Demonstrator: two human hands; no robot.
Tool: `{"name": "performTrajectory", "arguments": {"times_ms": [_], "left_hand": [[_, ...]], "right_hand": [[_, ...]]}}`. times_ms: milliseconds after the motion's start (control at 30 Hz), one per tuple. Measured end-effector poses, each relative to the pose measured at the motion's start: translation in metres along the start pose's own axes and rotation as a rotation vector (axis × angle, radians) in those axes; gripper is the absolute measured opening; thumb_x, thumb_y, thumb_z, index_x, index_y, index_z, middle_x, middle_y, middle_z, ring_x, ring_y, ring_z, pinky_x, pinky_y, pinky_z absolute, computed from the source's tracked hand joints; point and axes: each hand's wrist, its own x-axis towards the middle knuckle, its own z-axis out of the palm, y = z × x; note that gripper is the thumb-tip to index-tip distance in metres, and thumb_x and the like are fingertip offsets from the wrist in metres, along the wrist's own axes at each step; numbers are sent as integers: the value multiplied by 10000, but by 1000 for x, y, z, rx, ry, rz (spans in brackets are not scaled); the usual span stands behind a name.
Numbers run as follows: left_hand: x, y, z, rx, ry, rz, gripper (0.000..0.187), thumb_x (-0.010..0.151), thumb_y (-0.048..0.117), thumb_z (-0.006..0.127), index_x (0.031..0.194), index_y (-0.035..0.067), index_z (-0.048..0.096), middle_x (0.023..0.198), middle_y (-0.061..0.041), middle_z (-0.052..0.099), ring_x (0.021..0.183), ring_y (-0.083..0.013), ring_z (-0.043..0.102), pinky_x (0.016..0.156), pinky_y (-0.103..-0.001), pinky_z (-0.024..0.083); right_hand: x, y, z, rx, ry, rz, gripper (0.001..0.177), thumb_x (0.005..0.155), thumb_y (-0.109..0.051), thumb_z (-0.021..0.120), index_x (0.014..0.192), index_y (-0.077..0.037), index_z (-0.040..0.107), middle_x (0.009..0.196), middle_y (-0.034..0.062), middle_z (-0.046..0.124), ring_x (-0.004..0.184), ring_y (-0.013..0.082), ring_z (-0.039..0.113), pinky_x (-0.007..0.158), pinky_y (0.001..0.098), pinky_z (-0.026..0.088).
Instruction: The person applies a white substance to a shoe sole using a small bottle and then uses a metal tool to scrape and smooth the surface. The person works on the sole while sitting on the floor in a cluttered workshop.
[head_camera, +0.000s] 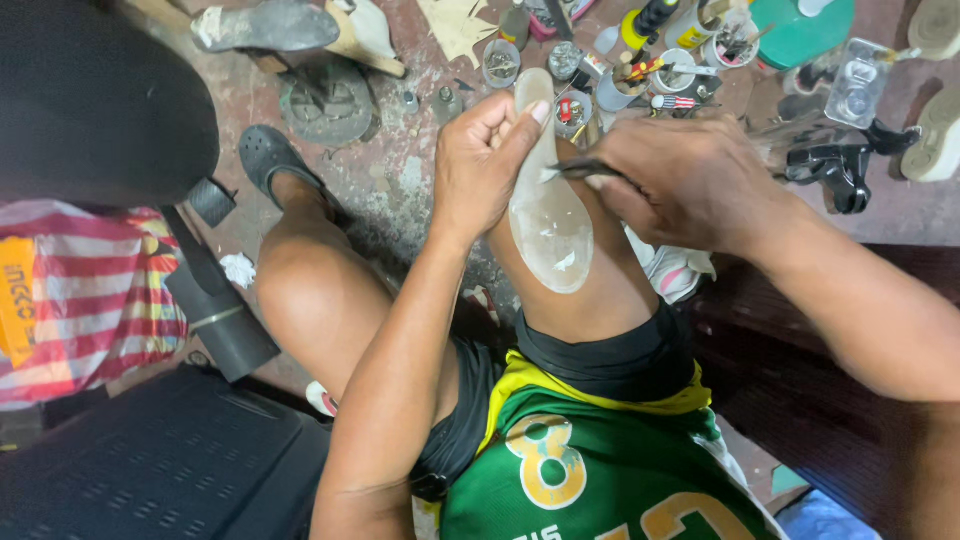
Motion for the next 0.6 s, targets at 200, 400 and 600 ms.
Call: {"name": "performTrajectory", "arguments": {"times_ms": [200,400,600], "left_hand": [[1,-2,-3,28,12,16,392,975,243,727,703,39,533,631,55,434,635,-46,380,551,-288,345],[1,-2,0,76,55,21,421,982,247,717,683,35,510,602,36,420,605,-63,372,535,-301,349],[-2,1,3,54,83,-21,400,985,244,705,693,36,527,600,35,424,601,-63,367,526,-301,341]], "right_hand": [[21,-8,-4,-51,-79,-108,187,889,-184,712,912,-52,581,838,99,609,787,322,671,604,455,512],[24,-5,-2,-63,-126,-124,181,891,-159,708,870,-68,553,788,82,599,744,304,674,601,444,527],[20,1,-1,-89,-176,-166,179,853,-162,705,861,-73,549,783,82,582,735,306,669,565,442,520]]}}
